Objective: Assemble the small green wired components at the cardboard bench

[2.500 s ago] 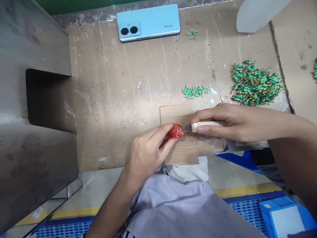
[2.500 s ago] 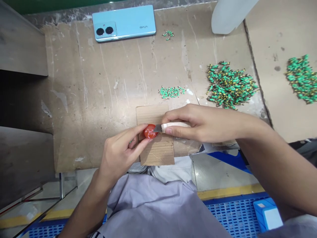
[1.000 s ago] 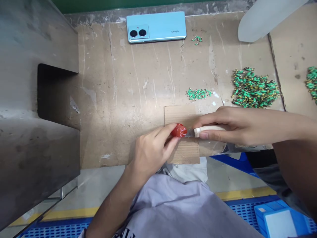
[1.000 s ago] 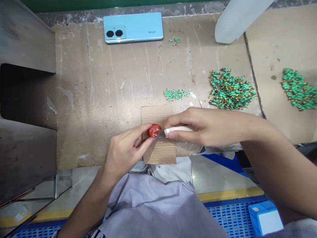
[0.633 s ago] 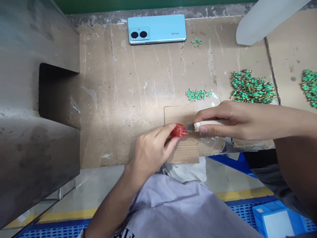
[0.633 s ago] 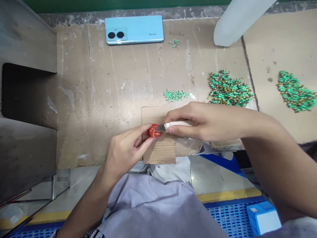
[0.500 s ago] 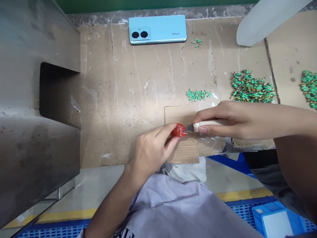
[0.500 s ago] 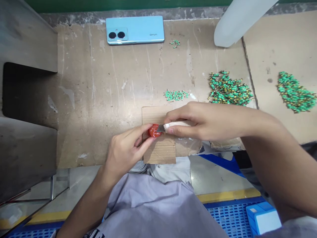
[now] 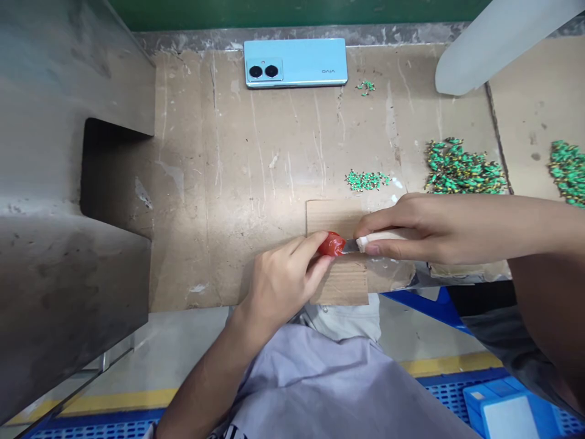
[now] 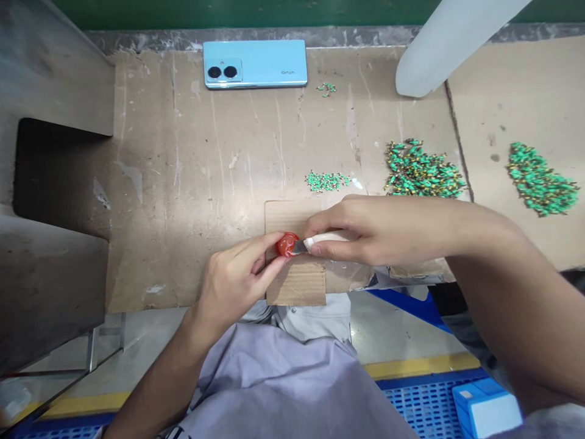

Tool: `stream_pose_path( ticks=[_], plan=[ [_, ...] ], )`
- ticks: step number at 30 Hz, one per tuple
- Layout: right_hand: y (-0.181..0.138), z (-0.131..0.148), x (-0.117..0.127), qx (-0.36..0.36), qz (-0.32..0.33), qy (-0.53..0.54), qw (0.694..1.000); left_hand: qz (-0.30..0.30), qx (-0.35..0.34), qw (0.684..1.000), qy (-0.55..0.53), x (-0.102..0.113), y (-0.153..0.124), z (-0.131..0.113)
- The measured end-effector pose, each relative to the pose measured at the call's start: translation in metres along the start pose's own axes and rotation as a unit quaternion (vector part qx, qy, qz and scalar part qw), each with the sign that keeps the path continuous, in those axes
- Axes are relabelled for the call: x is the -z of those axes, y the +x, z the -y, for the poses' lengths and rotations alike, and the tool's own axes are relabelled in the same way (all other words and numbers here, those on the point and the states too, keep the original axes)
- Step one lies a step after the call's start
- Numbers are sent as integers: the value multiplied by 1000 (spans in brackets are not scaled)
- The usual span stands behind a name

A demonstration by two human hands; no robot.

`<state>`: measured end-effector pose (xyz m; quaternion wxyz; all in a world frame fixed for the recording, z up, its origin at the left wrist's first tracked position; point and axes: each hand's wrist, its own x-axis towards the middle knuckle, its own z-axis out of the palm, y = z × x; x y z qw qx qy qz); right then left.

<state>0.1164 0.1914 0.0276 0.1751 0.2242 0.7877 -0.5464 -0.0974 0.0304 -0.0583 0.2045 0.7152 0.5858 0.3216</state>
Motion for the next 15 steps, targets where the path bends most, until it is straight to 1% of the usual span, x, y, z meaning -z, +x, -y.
stream_pose_path(
  ticks=[5, 9, 15],
  plan=[
    [0, 2, 0, -15, 9, -17, 1000, -8, -4, 1000, -2, -1, 0, 0],
    [-1, 2, 0, -12, 13, -21, 1000, -14, -8, 1000, 0, -1, 0, 0],
    [1, 4, 0, -7, 21, -23, 999, -8, -2, 1000, -4, -2, 0, 1]
  ],
)
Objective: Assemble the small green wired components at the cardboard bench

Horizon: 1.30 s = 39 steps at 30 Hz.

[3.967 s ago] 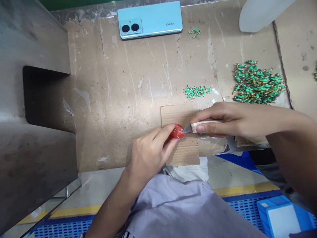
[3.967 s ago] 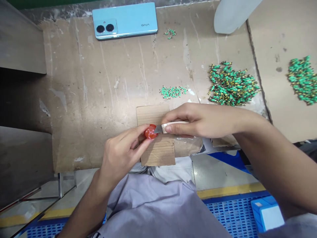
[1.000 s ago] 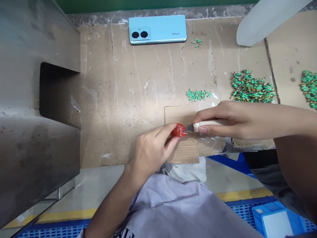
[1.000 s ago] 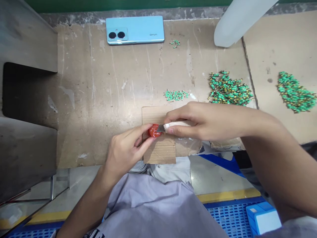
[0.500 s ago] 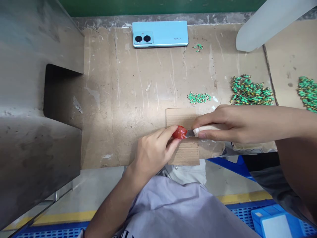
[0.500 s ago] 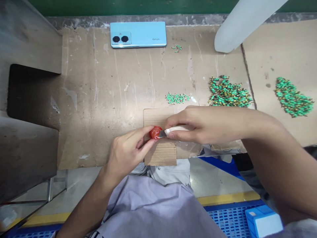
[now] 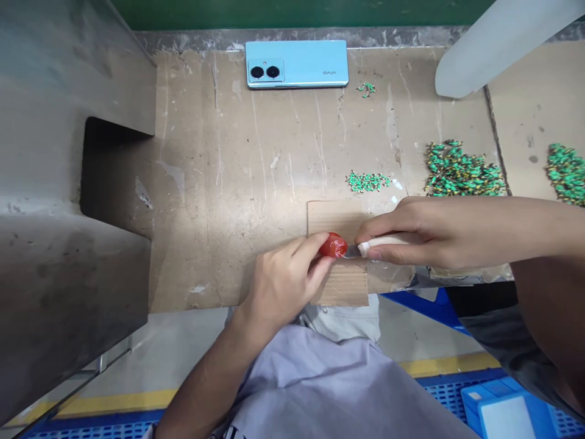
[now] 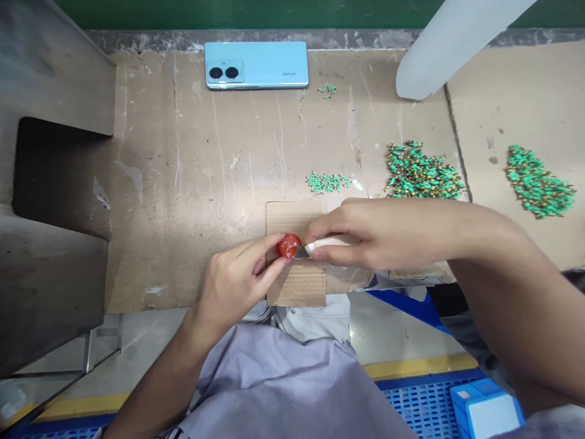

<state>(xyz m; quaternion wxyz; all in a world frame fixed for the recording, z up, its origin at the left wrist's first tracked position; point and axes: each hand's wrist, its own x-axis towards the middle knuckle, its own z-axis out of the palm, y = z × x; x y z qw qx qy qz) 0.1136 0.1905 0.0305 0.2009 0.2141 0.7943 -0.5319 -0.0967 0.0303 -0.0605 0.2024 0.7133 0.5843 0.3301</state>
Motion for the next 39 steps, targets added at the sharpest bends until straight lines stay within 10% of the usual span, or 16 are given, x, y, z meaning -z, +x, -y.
stream_pose_path(
  ticks=[39],
  plan=[
    [-6, 5, -9, -20, 9, 5, 1000, -2, -1, 1000, 14, -1, -2, 0]
  ],
)
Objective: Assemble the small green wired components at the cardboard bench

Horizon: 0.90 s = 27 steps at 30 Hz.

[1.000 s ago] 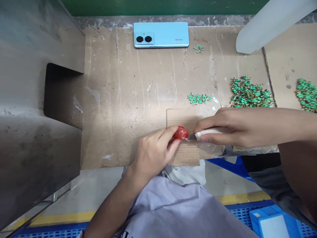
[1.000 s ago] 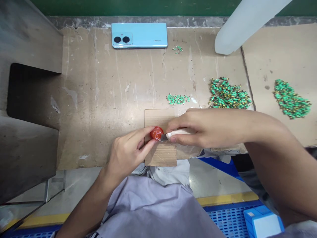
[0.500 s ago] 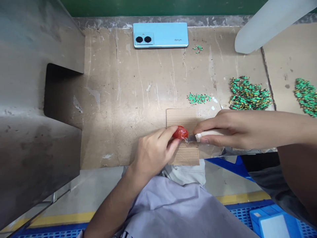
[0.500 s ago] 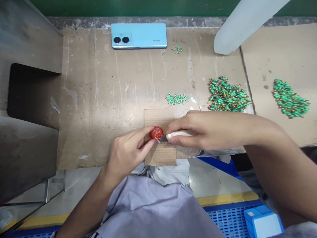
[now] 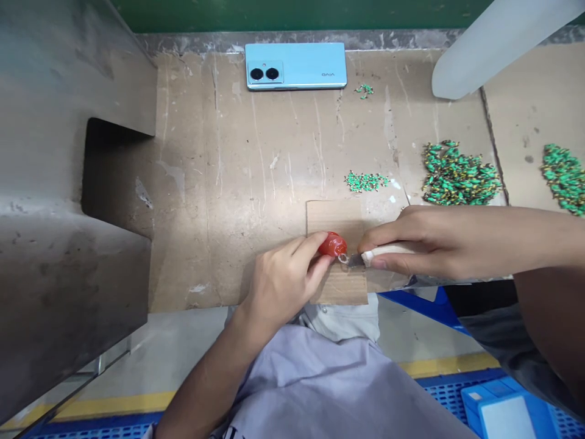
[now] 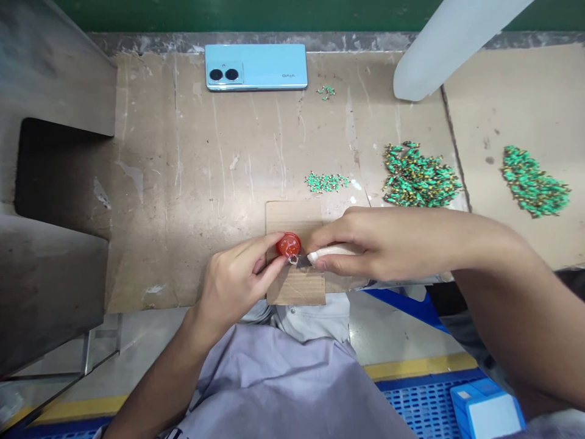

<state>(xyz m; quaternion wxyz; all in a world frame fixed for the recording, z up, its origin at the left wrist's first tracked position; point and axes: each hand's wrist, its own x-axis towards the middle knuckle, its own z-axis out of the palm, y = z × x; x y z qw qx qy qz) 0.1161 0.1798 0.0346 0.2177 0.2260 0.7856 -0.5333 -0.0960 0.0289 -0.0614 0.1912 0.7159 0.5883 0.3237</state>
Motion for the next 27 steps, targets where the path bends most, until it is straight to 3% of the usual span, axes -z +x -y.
stream_pose_path(
  ticks=[14, 27],
  plan=[
    [-10, 3, 10, -13, -57, -31, 998, -4, -5, 1000, 8, 0, 0, 0],
    [5, 16, 14, -72, 30, -105, 991, 11, -3, 1000, 5, 1, 1, 0]
  ],
)
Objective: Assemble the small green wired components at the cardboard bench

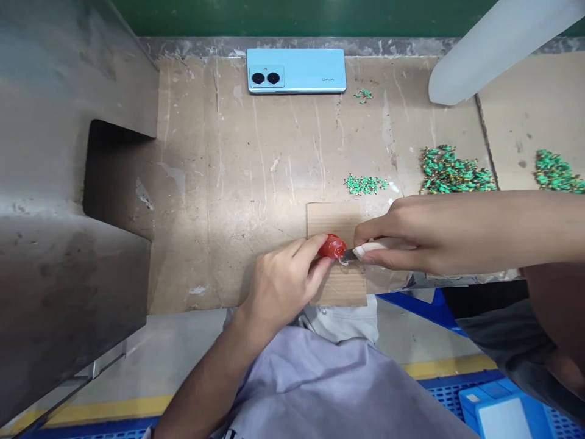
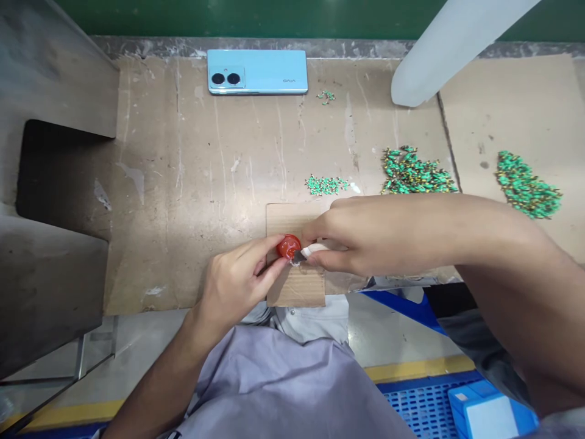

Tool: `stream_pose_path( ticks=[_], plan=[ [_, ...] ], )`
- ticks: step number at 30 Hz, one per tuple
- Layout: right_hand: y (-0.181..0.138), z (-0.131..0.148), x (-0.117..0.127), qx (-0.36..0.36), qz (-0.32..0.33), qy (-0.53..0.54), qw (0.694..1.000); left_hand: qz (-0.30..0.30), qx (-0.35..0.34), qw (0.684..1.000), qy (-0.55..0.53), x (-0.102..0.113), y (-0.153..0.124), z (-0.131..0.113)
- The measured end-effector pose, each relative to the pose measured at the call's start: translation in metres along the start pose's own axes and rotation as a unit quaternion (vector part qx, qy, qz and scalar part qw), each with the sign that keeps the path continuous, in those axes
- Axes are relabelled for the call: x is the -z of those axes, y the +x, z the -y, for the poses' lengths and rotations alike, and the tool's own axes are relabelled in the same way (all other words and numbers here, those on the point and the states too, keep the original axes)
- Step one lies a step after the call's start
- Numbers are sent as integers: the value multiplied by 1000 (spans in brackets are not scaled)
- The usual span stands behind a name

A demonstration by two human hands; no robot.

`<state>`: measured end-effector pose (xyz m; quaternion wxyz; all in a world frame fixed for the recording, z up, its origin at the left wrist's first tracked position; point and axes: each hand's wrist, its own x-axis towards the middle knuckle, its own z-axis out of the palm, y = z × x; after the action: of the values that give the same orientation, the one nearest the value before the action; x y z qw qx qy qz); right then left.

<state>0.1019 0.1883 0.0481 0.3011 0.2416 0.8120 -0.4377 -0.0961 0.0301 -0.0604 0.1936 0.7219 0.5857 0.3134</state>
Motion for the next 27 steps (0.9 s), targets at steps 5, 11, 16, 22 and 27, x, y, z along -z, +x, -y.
stream_pose_path(
  ticks=[5, 11, 16, 22, 27],
  plan=[
    [0, 2, -1, -30, 20, -19, 999, -4, 0, 1000, -3, 0, -1, 0],
    [-1, 3, -3, -32, 10, -31, 999, 1, 2, 1000, -1, 0, -2, 1],
    [-1, 3, -5, -27, 12, -16, 999, -6, -2, 1000, -5, -1, -2, 0],
    [-4, -1, -7, -18, 3, -7, 1000, -5, -2, 1000, -9, -3, -2, 2],
    [-7, -5, -7, -30, 7, 8, 999, -2, 2, 1000, -11, -2, -2, 2]
  ],
)
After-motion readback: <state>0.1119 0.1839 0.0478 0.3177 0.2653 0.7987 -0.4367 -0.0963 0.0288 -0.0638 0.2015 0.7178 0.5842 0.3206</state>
